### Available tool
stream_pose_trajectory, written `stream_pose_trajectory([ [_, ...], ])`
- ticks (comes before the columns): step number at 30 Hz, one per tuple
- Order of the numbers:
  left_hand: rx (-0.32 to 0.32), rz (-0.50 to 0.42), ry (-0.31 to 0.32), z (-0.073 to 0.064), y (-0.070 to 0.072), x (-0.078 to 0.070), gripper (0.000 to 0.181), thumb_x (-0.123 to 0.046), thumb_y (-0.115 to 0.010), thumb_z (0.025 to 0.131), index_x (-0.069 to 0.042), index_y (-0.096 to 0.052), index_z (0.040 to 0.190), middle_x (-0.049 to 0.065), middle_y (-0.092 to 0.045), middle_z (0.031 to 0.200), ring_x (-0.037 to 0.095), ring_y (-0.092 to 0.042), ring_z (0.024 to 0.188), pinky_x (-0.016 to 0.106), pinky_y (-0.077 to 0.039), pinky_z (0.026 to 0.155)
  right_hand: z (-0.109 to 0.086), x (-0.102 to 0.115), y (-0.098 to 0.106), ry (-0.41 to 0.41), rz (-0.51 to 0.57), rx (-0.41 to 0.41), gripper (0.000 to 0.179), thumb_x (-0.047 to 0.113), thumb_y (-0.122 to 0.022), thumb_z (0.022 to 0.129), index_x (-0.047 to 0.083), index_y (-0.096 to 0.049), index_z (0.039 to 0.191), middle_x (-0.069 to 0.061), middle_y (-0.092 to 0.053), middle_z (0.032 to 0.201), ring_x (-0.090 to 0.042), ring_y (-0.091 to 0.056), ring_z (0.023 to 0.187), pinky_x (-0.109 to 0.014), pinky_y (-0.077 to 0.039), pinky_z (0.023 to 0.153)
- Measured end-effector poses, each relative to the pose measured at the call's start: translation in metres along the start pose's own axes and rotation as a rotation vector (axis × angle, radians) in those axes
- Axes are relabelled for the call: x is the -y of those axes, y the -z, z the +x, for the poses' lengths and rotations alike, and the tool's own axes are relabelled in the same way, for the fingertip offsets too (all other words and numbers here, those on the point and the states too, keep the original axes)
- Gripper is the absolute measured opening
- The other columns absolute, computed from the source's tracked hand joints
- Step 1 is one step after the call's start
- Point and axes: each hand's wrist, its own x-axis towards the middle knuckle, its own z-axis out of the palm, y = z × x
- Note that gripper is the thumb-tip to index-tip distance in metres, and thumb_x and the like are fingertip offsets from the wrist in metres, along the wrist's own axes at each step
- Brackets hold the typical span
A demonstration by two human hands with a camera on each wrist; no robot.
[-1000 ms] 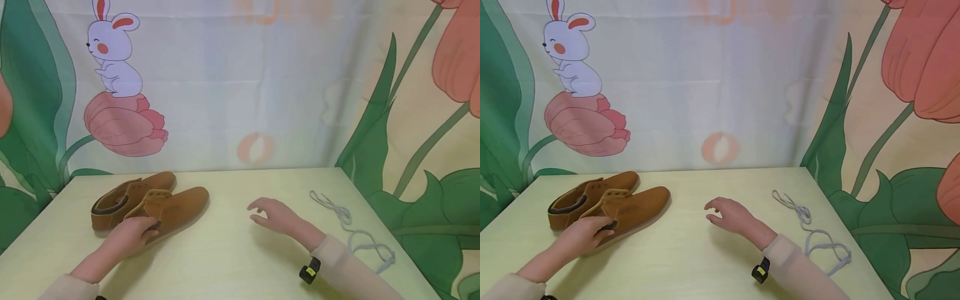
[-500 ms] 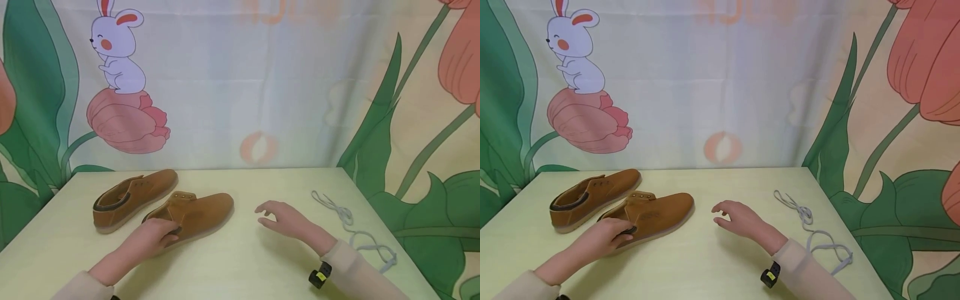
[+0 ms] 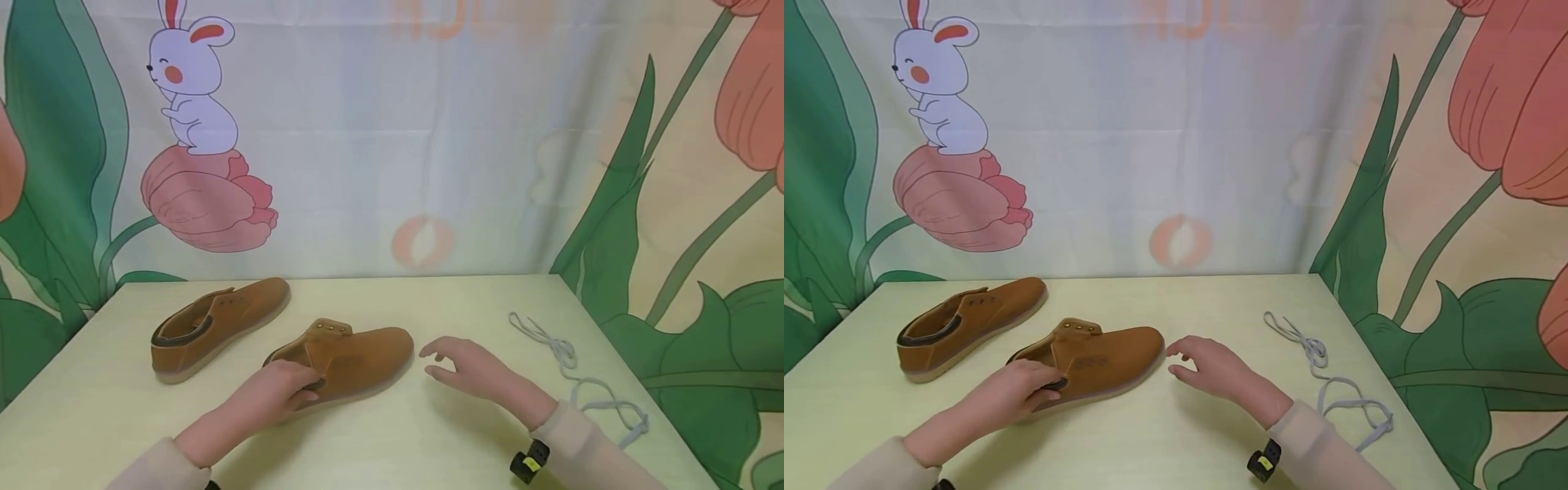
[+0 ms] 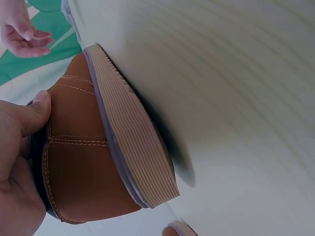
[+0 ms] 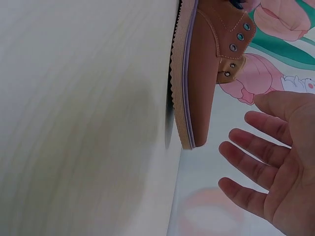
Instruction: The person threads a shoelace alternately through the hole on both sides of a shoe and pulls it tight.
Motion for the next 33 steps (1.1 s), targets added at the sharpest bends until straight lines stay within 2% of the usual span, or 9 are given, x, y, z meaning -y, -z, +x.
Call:
stream_pose_trajectory([
  [5, 0.026, -0.011, -0.018, 0.009, -0.004, -0.008, 0.015, -0.015, -0.080, 0.083, -0.009, -0.069, 0.091, -0.004, -0.073, 0.079, 0.007, -0.065, 0.071, 0.032, -0.054, 0.071, -0.004, 0.000, -0.004, 0.014, -0.006, 0.013, 0.030, 0.021, -0.062, 0.102, 0.006, -0.066, 0.127, -0.009, -0.071, 0.126, -0.026, -0.069, 0.108, -0.040, -0.056, 0.094],
  [16, 0.058, -0.020, -0.020, 0.024, -0.008, -0.019, 0.013, -0.014, -0.079, 0.085, -0.011, -0.067, 0.088, -0.005, -0.071, 0.076, 0.005, -0.059, 0.068, 0.030, -0.052, 0.070, -0.013, 0.002, -0.003, 0.009, -0.007, 0.000, 0.027, 0.019, -0.063, 0.101, 0.006, -0.068, 0.124, -0.009, -0.073, 0.123, -0.025, -0.068, 0.108, -0.041, -0.056, 0.094],
  [25, 0.058, 0.003, -0.037, 0.037, -0.015, -0.025, 0.011, -0.015, -0.078, 0.086, -0.010, -0.069, 0.091, -0.002, -0.074, 0.080, 0.010, -0.065, 0.071, 0.030, -0.053, 0.072, -0.016, -0.002, -0.001, -0.003, 0.002, 0.001, 0.026, 0.020, -0.063, 0.101, 0.006, -0.069, 0.123, -0.008, -0.074, 0.121, -0.024, -0.070, 0.108, -0.042, -0.056, 0.097],
  [29, 0.068, 0.024, -0.017, 0.039, -0.013, -0.027, 0.011, -0.015, -0.078, 0.087, -0.008, -0.071, 0.092, -0.002, -0.073, 0.080, 0.011, -0.064, 0.071, 0.032, -0.055, 0.074, -0.022, -0.003, 0.007, -0.015, -0.007, -0.016, 0.025, 0.019, -0.063, 0.101, 0.008, -0.069, 0.122, -0.006, -0.074, 0.120, -0.024, -0.069, 0.109, -0.042, -0.056, 0.097],
  [33, 0.052, 0.042, 0.020, 0.038, -0.007, -0.028, 0.011, -0.017, -0.079, 0.088, -0.009, -0.072, 0.089, -0.003, -0.069, 0.079, 0.011, -0.060, 0.071, 0.029, -0.052, 0.071, -0.035, -0.008, 0.027, -0.045, -0.034, -0.068, 0.024, 0.018, -0.063, 0.101, 0.008, -0.069, 0.122, -0.008, -0.073, 0.121, -0.027, -0.068, 0.108, -0.043, -0.056, 0.094],
])
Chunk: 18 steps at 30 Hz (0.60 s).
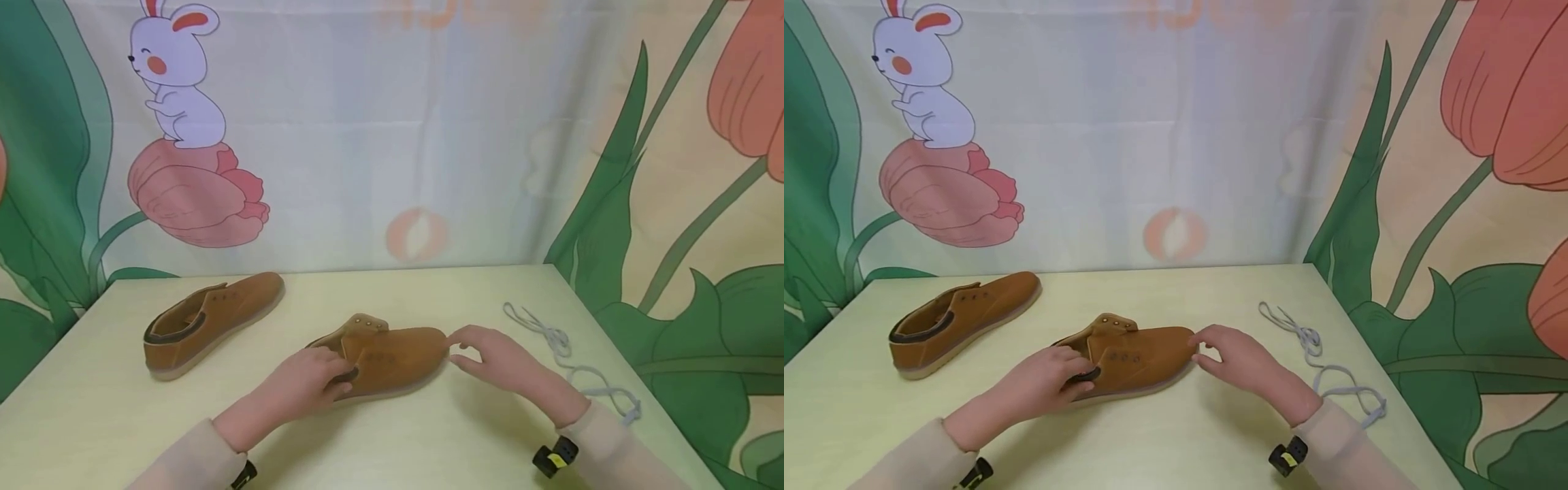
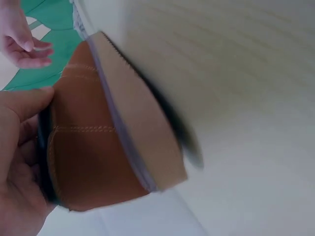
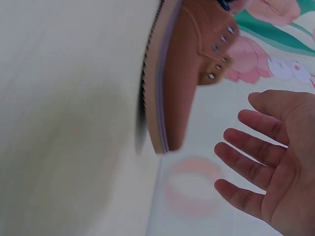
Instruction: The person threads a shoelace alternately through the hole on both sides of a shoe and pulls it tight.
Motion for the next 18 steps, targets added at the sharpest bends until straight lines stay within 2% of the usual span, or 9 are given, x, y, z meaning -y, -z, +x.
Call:
stream_pose_trajectory([
  [4, -0.033, -0.007, 0.044, -0.007, 0.009, 0.004, 0.012, -0.019, -0.081, 0.085, -0.013, -0.071, 0.084, -0.006, -0.062, 0.076, 0.006, -0.051, 0.069, 0.025, -0.047, 0.065, -0.019, -0.011, 0.025, -0.061, -0.039, -0.045, 0.026, 0.020, -0.063, 0.101, 0.005, -0.068, 0.122, -0.012, -0.072, 0.123, -0.029, -0.068, 0.107, -0.046, -0.056, 0.093],
  [9, -0.006, -0.010, 0.064, -0.016, 0.017, 0.009, 0.011, -0.019, -0.081, 0.086, -0.013, -0.072, 0.087, -0.007, -0.061, 0.079, 0.005, -0.049, 0.072, 0.023, -0.045, 0.063, -0.053, -0.035, 0.052, -0.194, -0.021, -0.029, 0.032, 0.023, -0.064, 0.101, 0.003, -0.066, 0.126, -0.017, -0.069, 0.128, -0.034, -0.066, 0.111, -0.051, -0.055, 0.093],
  [14, -0.031, 0.039, 0.025, -0.019, 0.014, 0.011, 0.011, -0.016, -0.081, 0.085, -0.011, -0.073, 0.090, -0.005, -0.066, 0.080, 0.011, -0.056, 0.074, 0.026, -0.050, 0.068, -0.089, -0.066, 0.058, -0.240, -0.062, 0.011, 0.036, 0.021, -0.072, 0.095, 0.000, -0.067, 0.123, -0.021, -0.070, 0.125, -0.036, -0.068, 0.105, -0.048, -0.056, 0.086],
  [18, -0.048, 0.052, 0.011, -0.020, 0.009, 0.010, 0.012, -0.016, -0.081, 0.085, -0.010, -0.074, 0.092, -0.004, -0.067, 0.079, 0.012, -0.056, 0.074, 0.026, -0.049, 0.068, -0.113, -0.084, 0.054, -0.258, -0.060, 0.104, 0.041, 0.022, -0.078, 0.088, 0.000, -0.067, 0.121, -0.020, -0.070, 0.122, -0.037, -0.068, 0.103, -0.040, -0.056, 0.082],
])
